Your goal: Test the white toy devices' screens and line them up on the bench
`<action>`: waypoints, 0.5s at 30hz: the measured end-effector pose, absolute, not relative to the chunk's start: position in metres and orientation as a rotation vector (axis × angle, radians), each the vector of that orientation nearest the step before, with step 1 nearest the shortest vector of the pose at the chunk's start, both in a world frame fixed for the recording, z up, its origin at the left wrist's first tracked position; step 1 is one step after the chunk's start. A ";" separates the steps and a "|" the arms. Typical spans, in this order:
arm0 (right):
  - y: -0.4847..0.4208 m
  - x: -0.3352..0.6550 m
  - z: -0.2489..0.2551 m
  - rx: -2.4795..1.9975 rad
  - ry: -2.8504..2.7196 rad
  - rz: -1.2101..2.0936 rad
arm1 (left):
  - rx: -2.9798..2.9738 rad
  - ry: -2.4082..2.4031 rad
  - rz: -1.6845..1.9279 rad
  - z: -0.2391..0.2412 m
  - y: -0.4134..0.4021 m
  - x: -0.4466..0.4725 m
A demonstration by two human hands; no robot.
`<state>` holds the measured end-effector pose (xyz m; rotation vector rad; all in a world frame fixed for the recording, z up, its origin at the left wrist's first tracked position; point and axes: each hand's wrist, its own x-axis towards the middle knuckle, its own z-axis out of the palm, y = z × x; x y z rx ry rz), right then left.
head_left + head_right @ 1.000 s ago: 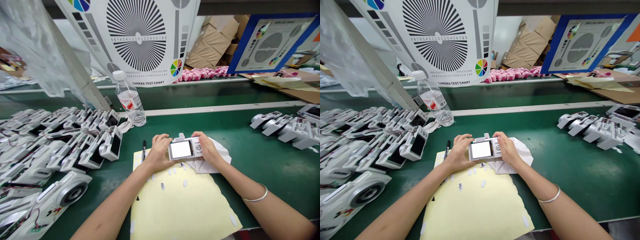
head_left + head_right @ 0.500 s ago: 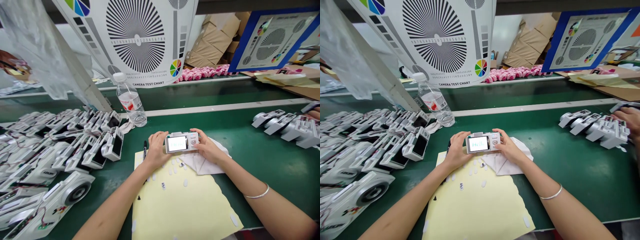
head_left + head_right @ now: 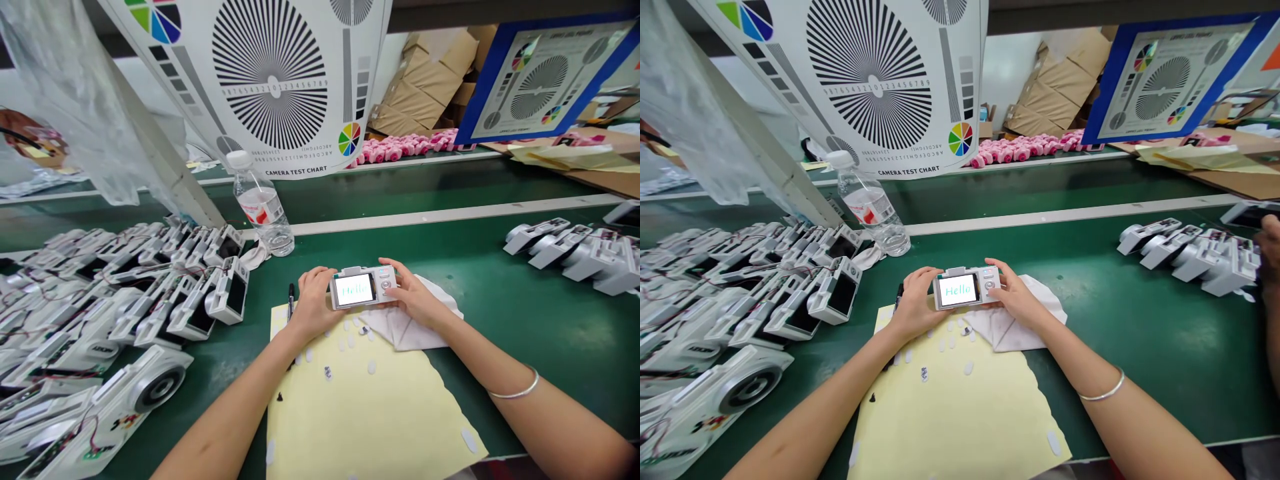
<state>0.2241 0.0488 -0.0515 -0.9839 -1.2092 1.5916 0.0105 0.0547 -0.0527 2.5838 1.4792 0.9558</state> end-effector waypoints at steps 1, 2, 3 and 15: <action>0.049 0.224 -0.051 -0.983 -1.209 1.595 | 2.579 1.481 0.951 -0.052 0.054 0.011; 0.049 0.225 -0.051 -0.982 -1.211 1.599 | 2.575 1.482 0.948 -0.052 0.054 0.011; 0.048 0.225 -0.051 -0.980 -1.214 1.601 | 2.572 1.482 0.945 -0.052 0.054 0.011; 0.051 0.226 -0.054 -1.001 -1.239 1.574 | 2.564 1.451 0.967 -0.052 0.055 0.010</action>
